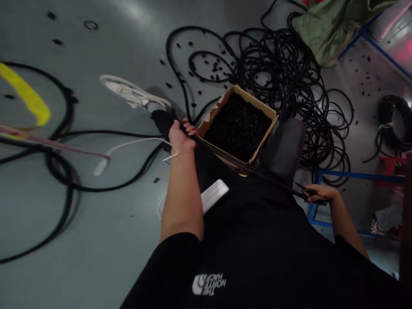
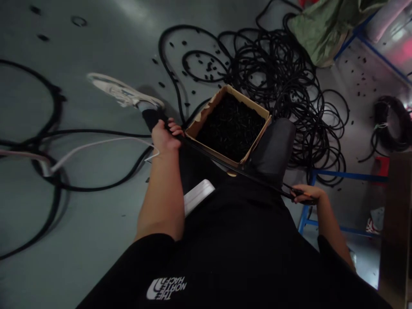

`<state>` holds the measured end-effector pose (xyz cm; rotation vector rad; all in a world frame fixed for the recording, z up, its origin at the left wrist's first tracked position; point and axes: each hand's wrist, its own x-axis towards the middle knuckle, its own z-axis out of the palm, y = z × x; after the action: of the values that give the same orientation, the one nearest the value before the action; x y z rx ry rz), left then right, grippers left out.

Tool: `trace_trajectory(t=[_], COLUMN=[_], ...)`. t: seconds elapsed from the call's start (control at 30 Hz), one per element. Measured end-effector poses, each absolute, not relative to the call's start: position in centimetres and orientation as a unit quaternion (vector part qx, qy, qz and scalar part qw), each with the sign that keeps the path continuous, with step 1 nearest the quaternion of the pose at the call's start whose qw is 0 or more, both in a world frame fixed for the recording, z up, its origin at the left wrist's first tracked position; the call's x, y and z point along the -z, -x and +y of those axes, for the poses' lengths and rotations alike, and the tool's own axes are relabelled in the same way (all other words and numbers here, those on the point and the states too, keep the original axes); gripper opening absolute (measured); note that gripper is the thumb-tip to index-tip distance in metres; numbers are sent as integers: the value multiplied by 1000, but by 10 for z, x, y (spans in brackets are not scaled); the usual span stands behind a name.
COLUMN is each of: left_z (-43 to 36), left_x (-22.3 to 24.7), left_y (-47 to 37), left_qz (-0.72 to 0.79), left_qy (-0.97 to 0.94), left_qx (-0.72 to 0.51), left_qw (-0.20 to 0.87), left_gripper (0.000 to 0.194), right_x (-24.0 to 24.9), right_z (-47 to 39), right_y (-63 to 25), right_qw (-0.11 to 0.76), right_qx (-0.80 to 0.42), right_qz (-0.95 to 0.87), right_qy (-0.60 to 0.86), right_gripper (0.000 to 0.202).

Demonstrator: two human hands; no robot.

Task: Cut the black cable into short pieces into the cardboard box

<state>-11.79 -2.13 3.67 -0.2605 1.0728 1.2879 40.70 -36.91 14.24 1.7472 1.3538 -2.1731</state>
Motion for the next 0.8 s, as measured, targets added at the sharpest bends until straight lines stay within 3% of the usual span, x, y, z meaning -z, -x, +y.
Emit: trace_trajectory(t=[0.13, 0.23, 0.47, 0.57, 0.7, 0.8], left_z=[-38, -62, -117, -132, -146, -152], left_x=[-32, -30, -46, -52, -55, -56], left_y=[100, 77, 51, 55, 60, 60], left_qz=[519, 546, 579, 590, 607, 603], left_qy=[7, -132, -489, -536, -519, -500], left_qx=[-463, -341, -277, -317, -363, -382], left_qw=[719, 754, 590, 514, 480, 491], left_gripper=[58, 41, 18, 8, 22, 35], right_x=[-139, -133, -166, -169, -130, -89], right_z=[-375, -347, -266, -236, -194, -171], right_y=[-408, -391, -353, -328, -274, -229], right_qw=[-84, -203, -193, -268, -312, -316], right_qx=[608, 497, 479, 528, 696, 755], right_qz=[408, 438, 548, 514, 407, 312], right_qy=[-676, -721, -658, -620, -502, -483], right_gripper=[81, 85, 83, 88, 98, 80])
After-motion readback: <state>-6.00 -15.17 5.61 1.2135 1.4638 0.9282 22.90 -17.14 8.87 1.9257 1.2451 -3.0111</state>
